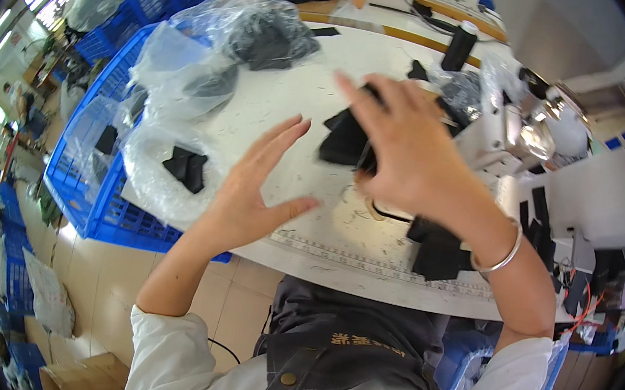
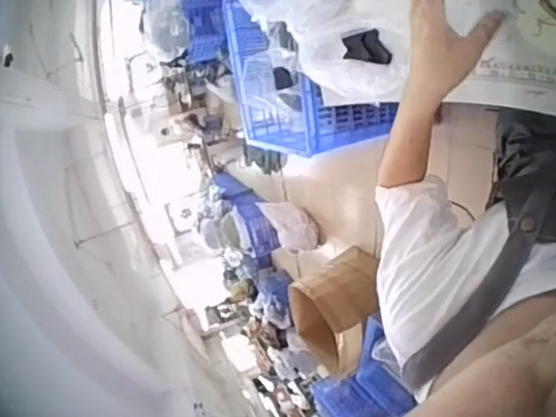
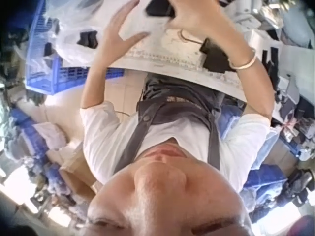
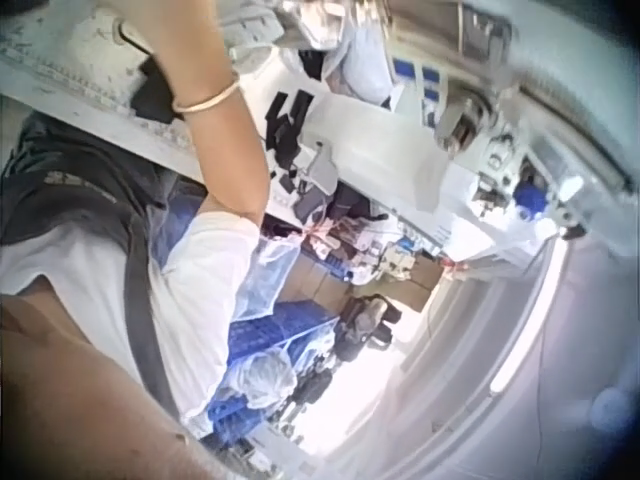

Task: Counts, organizes, and stitches small shoe upper components using an industrial sewing machine.

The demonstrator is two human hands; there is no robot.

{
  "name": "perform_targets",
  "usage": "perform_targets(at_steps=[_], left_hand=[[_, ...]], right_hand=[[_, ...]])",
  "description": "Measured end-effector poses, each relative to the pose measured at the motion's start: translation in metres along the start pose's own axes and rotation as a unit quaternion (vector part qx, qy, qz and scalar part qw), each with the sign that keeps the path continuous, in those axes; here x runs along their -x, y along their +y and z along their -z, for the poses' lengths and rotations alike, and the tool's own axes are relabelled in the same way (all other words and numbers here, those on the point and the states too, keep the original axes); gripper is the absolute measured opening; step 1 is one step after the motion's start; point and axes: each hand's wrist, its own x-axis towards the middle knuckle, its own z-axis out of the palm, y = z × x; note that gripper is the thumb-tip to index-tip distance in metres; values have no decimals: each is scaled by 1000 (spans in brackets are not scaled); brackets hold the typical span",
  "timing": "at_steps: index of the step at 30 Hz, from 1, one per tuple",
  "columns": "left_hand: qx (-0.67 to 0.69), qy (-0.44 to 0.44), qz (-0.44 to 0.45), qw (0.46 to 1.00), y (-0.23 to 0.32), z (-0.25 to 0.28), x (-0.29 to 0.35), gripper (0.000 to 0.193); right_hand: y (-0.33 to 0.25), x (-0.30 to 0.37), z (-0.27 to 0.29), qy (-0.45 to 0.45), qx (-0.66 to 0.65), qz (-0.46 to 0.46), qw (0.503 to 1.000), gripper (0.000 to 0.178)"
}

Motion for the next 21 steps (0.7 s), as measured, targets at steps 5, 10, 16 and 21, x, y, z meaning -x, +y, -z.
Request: perform_targets(at_steps=[5, 10, 16, 21], left_hand=[[-163, 231, 23, 959, -26, 51, 24, 40], [-258, 343, 122, 895, -86, 110, 51, 41], [-240, 244, 104, 934, -170, 144, 15, 40], [-286, 227, -98, 926, -136, 78, 8, 18]], right_hand=[[56, -28, -12, -195, 84, -164, 964, 99], [38, -34, -18, -199, 168, -157, 953, 95], [3, -88, -10, 20, 35, 63, 997, 56], [-69, -158, -34, 106, -221, 289, 925, 29]])
